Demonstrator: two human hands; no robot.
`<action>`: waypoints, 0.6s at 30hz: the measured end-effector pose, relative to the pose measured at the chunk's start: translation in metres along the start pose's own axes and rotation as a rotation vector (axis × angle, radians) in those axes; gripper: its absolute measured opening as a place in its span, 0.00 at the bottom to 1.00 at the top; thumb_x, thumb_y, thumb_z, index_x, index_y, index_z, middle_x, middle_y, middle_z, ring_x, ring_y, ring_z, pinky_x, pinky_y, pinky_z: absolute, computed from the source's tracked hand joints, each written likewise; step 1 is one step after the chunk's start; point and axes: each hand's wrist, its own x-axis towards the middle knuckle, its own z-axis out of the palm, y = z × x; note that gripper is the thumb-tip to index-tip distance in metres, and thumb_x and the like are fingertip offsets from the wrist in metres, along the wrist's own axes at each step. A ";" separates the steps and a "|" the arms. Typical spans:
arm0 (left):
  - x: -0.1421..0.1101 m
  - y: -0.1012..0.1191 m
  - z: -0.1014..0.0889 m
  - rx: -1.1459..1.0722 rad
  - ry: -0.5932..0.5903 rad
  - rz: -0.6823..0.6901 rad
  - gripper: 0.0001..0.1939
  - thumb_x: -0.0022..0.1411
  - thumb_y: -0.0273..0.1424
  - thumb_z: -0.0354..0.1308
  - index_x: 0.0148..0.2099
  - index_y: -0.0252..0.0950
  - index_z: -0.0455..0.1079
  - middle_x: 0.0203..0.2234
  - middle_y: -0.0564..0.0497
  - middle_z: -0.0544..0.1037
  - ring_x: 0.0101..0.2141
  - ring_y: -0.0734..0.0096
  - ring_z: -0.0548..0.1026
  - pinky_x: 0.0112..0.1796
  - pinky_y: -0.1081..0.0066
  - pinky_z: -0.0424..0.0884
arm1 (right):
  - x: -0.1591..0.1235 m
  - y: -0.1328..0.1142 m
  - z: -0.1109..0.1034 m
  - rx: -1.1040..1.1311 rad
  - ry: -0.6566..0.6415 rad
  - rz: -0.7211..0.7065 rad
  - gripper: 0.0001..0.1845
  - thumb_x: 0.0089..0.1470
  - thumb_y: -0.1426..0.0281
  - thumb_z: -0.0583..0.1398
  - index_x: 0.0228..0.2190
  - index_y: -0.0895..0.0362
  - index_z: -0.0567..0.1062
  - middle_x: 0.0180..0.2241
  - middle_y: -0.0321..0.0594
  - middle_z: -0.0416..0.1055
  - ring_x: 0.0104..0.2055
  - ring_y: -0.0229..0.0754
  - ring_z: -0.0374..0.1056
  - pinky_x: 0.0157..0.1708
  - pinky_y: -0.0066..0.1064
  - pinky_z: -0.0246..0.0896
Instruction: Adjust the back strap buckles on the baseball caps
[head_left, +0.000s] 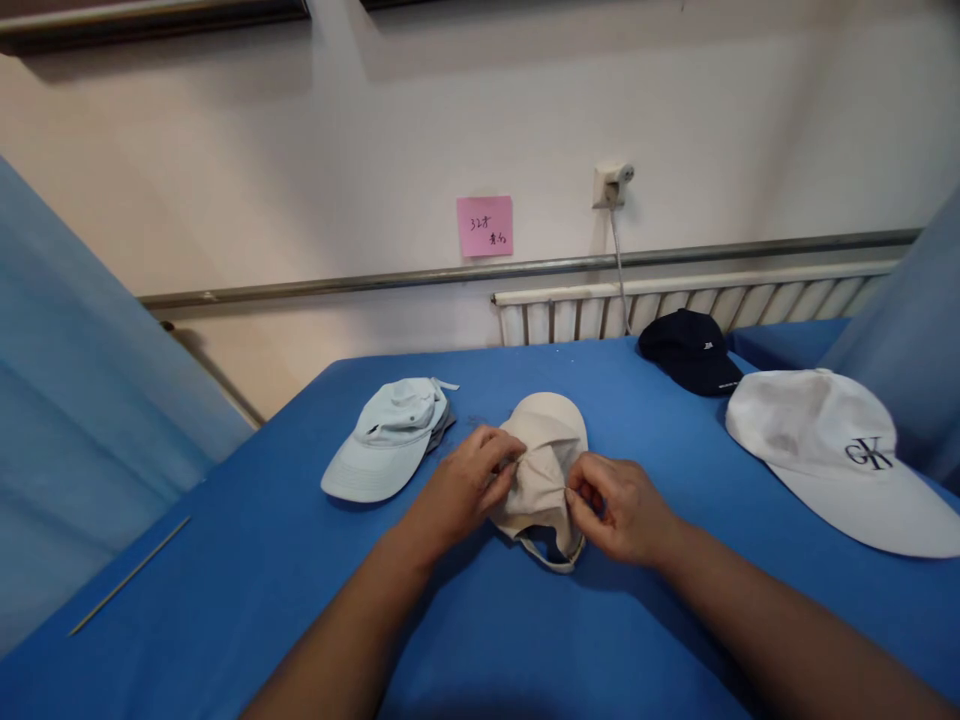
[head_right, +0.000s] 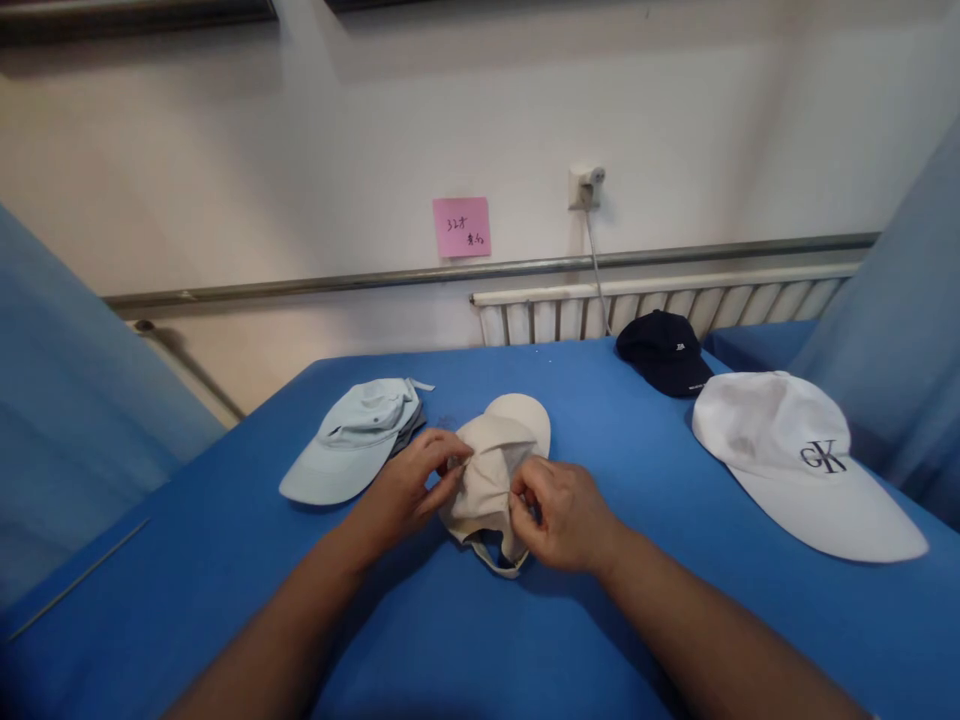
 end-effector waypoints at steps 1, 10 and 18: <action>0.000 0.001 0.001 -0.003 -0.004 0.005 0.13 0.64 0.23 0.51 0.50 0.40 0.67 0.43 0.48 0.71 0.41 0.70 0.72 0.42 0.70 0.70 | 0.000 0.000 0.000 0.010 0.003 -0.017 0.03 0.55 0.73 0.55 0.29 0.55 0.65 0.23 0.33 0.66 0.24 0.35 0.60 0.26 0.27 0.54; 0.000 0.005 0.003 -0.001 0.009 0.014 0.15 0.62 0.23 0.52 0.50 0.40 0.69 0.43 0.47 0.72 0.41 0.68 0.73 0.42 0.68 0.72 | -0.010 -0.015 0.014 -0.274 -0.087 -0.180 0.12 0.59 0.62 0.58 0.27 0.56 0.68 0.23 0.37 0.70 0.23 0.38 0.63 0.25 0.32 0.51; -0.001 0.006 0.003 0.017 -0.023 0.005 0.14 0.63 0.24 0.51 0.50 0.40 0.69 0.42 0.47 0.71 0.41 0.68 0.73 0.43 0.68 0.71 | -0.013 -0.020 0.021 -0.044 -0.169 -0.110 0.11 0.61 0.69 0.56 0.26 0.56 0.69 0.22 0.35 0.71 0.23 0.35 0.64 0.24 0.29 0.53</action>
